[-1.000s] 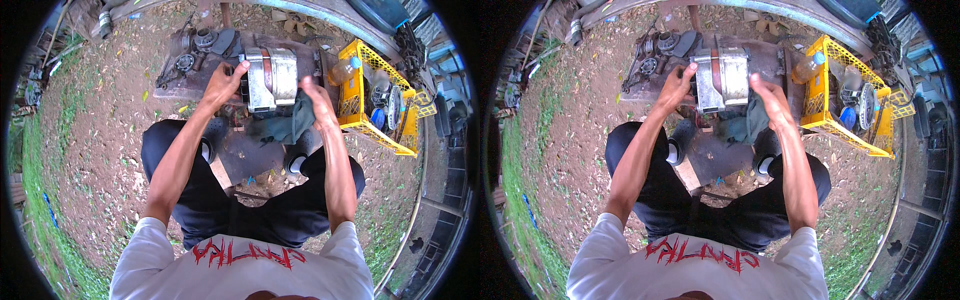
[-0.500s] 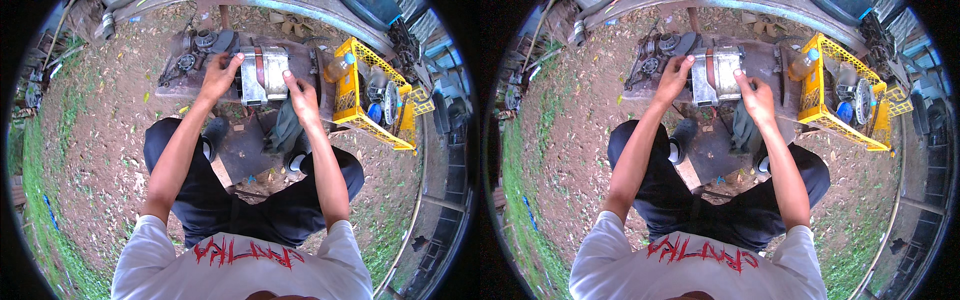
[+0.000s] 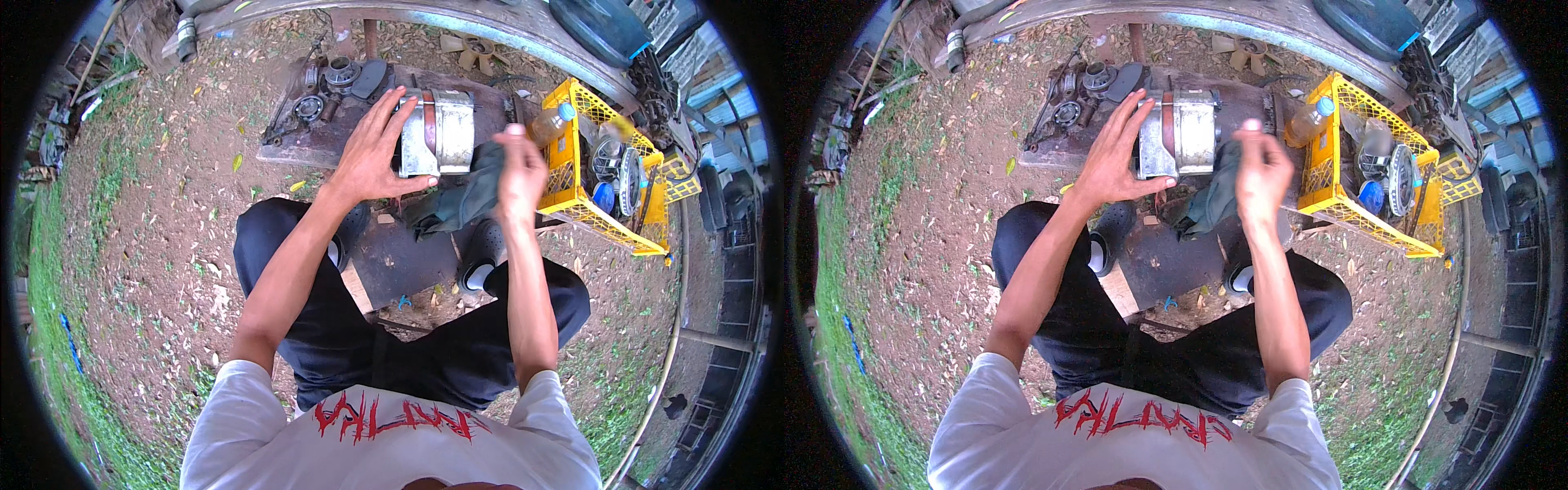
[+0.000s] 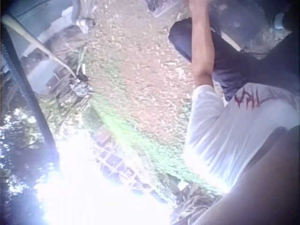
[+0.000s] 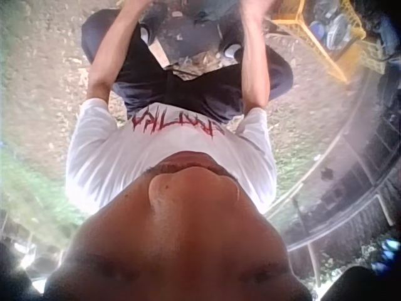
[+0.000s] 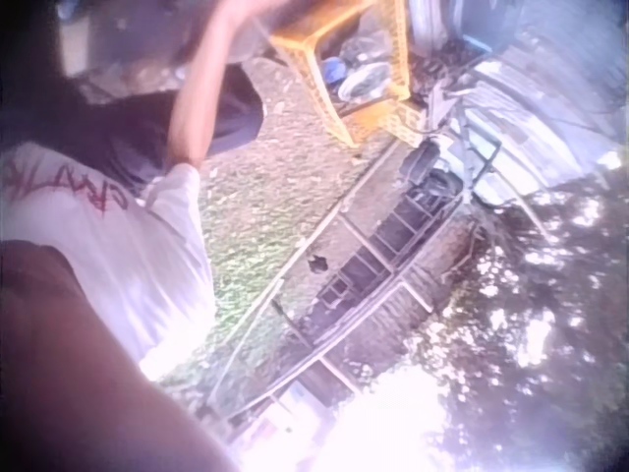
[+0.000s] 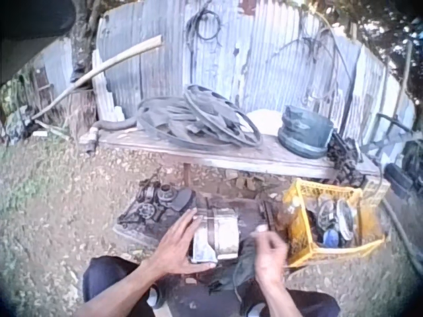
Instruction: The person wipes a disassembled alternator with a cloth, handles a metal bearing, and uses a file to clean its inner surface.
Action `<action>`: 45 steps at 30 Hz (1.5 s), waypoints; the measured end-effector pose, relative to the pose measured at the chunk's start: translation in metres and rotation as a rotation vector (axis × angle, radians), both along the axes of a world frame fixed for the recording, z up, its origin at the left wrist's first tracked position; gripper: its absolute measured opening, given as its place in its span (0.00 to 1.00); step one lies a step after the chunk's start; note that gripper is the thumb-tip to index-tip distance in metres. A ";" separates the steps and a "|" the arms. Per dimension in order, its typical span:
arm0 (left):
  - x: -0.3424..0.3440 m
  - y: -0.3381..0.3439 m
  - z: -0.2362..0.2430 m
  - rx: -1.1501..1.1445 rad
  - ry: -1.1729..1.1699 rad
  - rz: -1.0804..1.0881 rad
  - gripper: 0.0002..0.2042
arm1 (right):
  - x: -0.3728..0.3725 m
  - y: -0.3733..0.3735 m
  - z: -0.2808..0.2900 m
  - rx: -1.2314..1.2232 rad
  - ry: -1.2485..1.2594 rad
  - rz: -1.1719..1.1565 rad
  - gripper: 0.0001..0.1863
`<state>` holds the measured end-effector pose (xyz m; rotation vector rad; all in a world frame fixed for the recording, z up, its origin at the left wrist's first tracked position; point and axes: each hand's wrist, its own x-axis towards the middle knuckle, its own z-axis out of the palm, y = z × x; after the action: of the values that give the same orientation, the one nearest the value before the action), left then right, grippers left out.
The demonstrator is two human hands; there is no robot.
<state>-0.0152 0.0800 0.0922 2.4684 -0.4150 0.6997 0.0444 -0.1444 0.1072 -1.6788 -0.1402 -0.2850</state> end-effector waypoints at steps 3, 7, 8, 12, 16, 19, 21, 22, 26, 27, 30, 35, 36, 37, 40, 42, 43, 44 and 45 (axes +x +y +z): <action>0.002 -0.001 -0.002 -0.062 -0.023 -0.009 0.58 | -0.004 0.004 0.046 0.329 -0.253 -0.036 0.18; 0.005 0.002 -0.005 -0.125 -0.022 -0.012 0.60 | 0.005 0.054 0.068 0.067 -0.559 0.150 0.19; 0.005 0.004 -0.007 -0.152 -0.020 -0.016 0.60 | 0.009 0.067 0.067 -0.167 -0.619 0.224 0.20; 0.003 0.004 -0.003 -0.171 -0.010 0.002 0.61 | 0.013 0.071 0.020 -0.936 -0.759 0.227 0.21; 0.007 0.007 -0.006 -0.139 -0.024 0.015 0.60 | -0.022 0.043 0.010 -0.920 -0.550 0.375 0.23; 0.004 0.004 -0.004 -0.106 -0.013 0.026 0.56 | -0.044 0.033 0.009 -0.967 -0.539 0.302 0.22; 0.003 0.005 -0.002 -0.096 -0.008 0.033 0.56 | -0.048 0.031 0.007 -1.013 -0.545 0.214 0.22; 0.003 0.005 -0.002 -0.091 -0.006 0.036 0.56 | -0.051 0.031 0.007 -0.991 -0.554 0.182 0.21; 0.003 0.005 -0.004 -0.095 -0.024 0.047 0.57 | -0.048 0.021 0.008 -0.930 -0.539 0.009 0.16; 0.003 0.005 -0.005 -0.105 -0.029 0.045 0.58 | -0.042 0.011 0.007 -0.918 -0.520 -0.048 0.15; 0.005 0.001 -0.003 -0.109 -0.028 0.040 0.59 | -0.028 -0.032 -0.022 -0.189 0.156 0.209 0.10; 0.005 0.001 -0.002 -0.106 -0.030 0.034 0.59 | -0.024 -0.025 -0.027 0.531 0.189 0.353 0.26; 0.005 0.000 -0.001 -0.107 -0.029 0.029 0.59 | -0.026 -0.014 -0.011 0.509 0.190 0.354 0.29; 0.005 0.001 0.000 -0.105 -0.028 0.031 0.59 | -0.028 0.000 0.006 0.406 0.179 0.403 0.30; 0.004 0.001 0.001 -0.104 -0.032 0.025 0.59 | -0.015 0.028 0.020 -0.203 0.011 0.314 0.19; 0.005 0.001 0.000 -0.106 -0.043 0.017 0.58 | -0.016 0.043 0.027 -0.219 -0.192 0.379 0.18; 0.006 0.001 0.000 -0.112 -0.042 0.013 0.58 | -0.014 0.050 0.026 -0.205 -0.295 0.407 0.19; 0.006 0.001 -0.002 -0.118 -0.037 0.012 0.58 | -0.021 0.053 0.043 -0.328 -0.179 0.389 0.21; 0.007 0.001 -0.002 -0.107 -0.040 0.008 0.58 | -0.015 0.053 0.036 -0.432 -0.295 0.392 0.20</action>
<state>-0.0082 0.0810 0.0902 2.3599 -0.3736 0.7559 0.0289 -0.0914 0.1434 -1.9788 -0.7876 -0.2121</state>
